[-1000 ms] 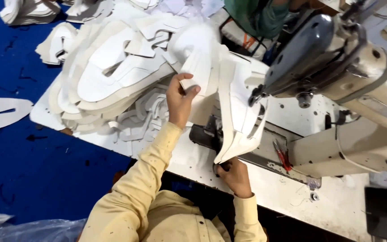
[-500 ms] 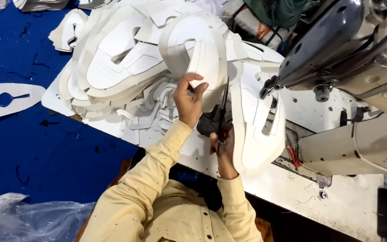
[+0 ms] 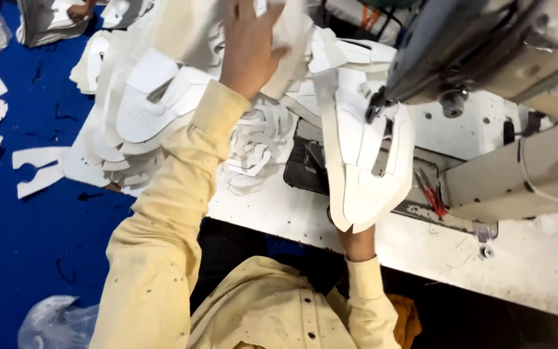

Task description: The person uses an industrial sewing machine to stitch together pre-cut white fabric pieces to form a shoe upper.

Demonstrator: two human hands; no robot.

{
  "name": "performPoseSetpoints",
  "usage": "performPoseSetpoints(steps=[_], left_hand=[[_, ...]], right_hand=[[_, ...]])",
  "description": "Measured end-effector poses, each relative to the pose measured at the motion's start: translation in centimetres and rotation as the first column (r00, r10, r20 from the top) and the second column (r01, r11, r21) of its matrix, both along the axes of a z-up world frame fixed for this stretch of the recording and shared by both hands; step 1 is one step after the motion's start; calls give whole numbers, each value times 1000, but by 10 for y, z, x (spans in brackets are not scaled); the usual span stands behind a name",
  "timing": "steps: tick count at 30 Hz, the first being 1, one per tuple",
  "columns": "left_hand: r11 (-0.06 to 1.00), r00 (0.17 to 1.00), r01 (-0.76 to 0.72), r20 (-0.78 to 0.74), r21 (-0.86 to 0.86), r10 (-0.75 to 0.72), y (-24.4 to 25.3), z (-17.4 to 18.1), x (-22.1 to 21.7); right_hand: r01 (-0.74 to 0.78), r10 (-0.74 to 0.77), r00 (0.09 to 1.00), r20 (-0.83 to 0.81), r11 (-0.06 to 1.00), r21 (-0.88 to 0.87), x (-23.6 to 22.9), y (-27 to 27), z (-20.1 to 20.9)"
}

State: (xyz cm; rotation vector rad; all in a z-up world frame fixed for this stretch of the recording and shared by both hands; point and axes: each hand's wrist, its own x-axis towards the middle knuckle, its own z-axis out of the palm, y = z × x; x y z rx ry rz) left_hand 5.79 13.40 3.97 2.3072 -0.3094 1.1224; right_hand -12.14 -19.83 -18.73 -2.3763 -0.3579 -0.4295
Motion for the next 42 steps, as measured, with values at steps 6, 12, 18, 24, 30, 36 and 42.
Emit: performPoseSetpoints(steps=[6, 12, 18, 24, 30, 36, 42], left_hand=[[870, 882, 373, -169, -322, -440, -65, -43, -69], [625, 736, 354, -205, -696, -645, -118, -28, -105], [658, 764, 257, -269, -708, -587, -138, -17, -83], [667, 761, 255, -280, -700, -585, -138, -14, -86], [697, 862, 136, -263, -704, -434, -154, -24, -109], [700, 870, 149, -243, -698, -428, -153, -27, -104], [698, 863, 127, -268, -704, -428, -156, -27, -90]], right_hand=[[220, -178, 975, -130, 822, 525, -13, -35, 48], [252, -231, 965, -126, 674, 694, -9, -25, 113], [258, 42, 952, -303, 420, 870, 7, 10, 165], [76, 31, 994, -105, 497, 865, 11, -5, 161], [179, -137, 984, -118, 647, 741, -2, 10, 170], [118, -73, 993, -93, 640, 759, 6, 7, 179], [115, -65, 993, -97, 680, 724, 18, 5, 191]])
